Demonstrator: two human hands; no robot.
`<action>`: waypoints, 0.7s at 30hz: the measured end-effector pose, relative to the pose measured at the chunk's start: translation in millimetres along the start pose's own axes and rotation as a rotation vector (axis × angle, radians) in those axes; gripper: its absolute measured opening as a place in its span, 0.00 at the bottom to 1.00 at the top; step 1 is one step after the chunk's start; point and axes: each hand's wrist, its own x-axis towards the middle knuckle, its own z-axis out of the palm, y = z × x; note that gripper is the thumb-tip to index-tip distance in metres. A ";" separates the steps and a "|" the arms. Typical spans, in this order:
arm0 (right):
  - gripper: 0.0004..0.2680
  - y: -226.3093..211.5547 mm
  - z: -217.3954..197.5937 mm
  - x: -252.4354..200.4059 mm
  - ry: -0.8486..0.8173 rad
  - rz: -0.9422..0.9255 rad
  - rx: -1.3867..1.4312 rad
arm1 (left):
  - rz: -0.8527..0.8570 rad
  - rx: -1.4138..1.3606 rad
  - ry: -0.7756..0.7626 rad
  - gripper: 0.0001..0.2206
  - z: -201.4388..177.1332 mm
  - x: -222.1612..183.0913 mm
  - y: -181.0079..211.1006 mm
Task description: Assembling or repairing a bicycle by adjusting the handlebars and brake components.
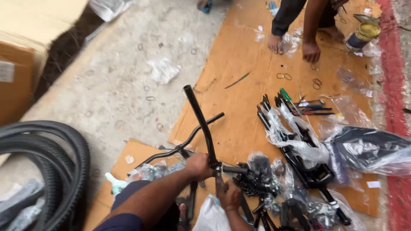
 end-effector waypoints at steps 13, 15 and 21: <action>0.10 -125.5 -184.0 25.5 -0.427 -0.284 -0.093 | 0.037 0.062 -0.064 0.18 1.6 8.3 13.6; 0.10 -136.5 -202.0 39.2 -0.449 -0.397 -0.413 | 0.030 0.088 -0.074 0.20 8.2 8.0 15.6; 0.09 -140.5 -204.7 50.4 -0.585 -0.380 -0.768 | 0.099 0.108 -0.122 0.19 0.9 3.3 21.6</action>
